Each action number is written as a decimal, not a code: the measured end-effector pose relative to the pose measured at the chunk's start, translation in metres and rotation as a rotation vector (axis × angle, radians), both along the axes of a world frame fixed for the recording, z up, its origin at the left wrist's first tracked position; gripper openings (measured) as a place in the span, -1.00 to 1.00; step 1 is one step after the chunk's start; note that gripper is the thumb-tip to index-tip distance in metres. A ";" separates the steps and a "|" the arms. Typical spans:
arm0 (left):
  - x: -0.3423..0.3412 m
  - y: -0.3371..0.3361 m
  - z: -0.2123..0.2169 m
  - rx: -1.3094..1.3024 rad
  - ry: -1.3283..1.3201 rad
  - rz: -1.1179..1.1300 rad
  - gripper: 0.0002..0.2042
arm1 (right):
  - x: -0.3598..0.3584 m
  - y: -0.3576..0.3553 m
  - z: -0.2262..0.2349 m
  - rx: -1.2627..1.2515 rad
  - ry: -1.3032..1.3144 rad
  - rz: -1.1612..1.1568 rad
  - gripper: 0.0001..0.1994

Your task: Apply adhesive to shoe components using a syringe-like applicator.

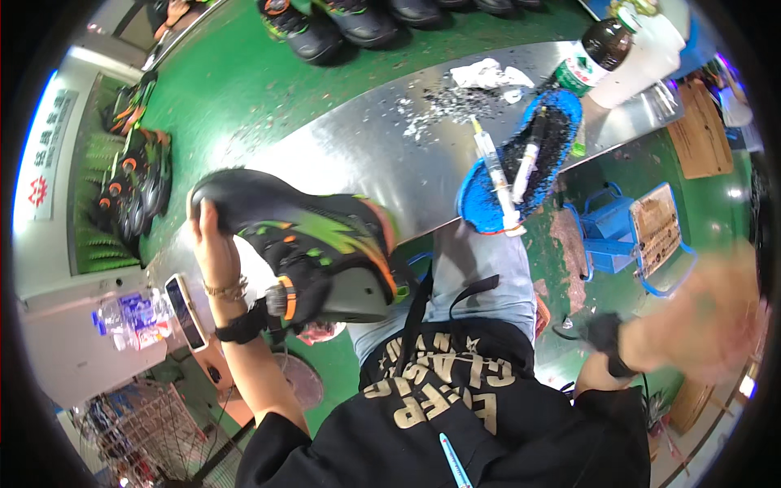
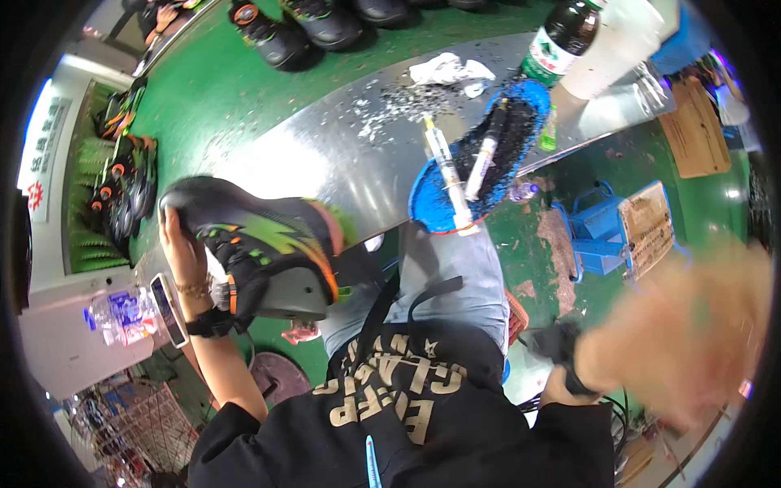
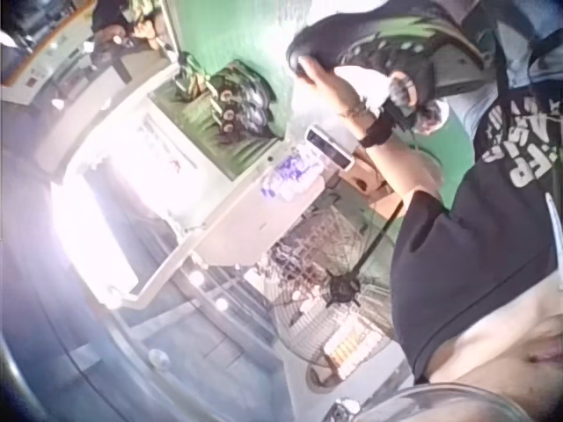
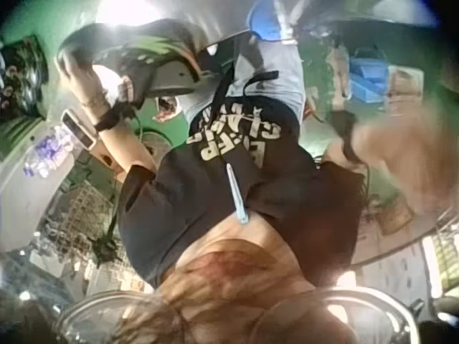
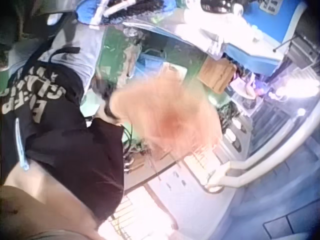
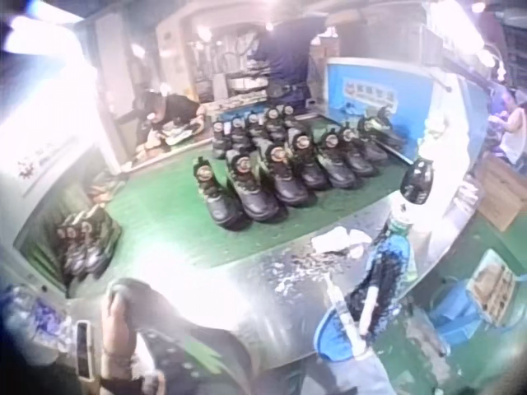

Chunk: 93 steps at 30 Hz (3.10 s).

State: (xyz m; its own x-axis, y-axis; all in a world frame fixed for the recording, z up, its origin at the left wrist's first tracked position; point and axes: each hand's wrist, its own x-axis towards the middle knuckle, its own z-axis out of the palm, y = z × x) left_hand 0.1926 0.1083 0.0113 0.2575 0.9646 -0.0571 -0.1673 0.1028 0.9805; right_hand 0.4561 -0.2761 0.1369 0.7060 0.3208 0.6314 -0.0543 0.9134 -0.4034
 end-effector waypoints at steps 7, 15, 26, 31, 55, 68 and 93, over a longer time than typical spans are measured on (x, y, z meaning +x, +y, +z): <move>-0.026 0.010 -0.028 0.005 -0.033 -0.084 -0.64 | 0.026 0.065 -0.130 -1.466 -0.928 -0.715 -0.54; -0.008 0.009 -0.015 0.101 -0.025 -0.062 -0.66 | 0.026 0.072 -0.140 -1.663 -1.083 -0.751 -0.48; 0.020 -0.014 0.028 0.368 0.091 -0.295 -0.49 | 0.026 0.041 -0.126 -1.148 -0.093 -0.273 -0.74; 0.068 -0.038 0.065 0.586 0.125 -0.622 -0.32 | 0.031 0.023 -0.122 -1.124 0.288 -0.310 -0.60; 0.149 -0.055 0.089 0.729 0.114 -1.001 -0.51 | -0.006 0.049 -0.082 -0.960 0.278 -0.288 -0.72; 0.155 -0.055 0.086 0.724 0.058 -1.037 -0.52 | -0.033 0.083 -0.029 -0.604 -0.340 -0.013 -0.29; 0.145 -0.018 0.052 0.591 -0.040 -0.831 -0.64 | -0.030 0.104 -0.079 -0.696 -0.240 -0.001 -0.40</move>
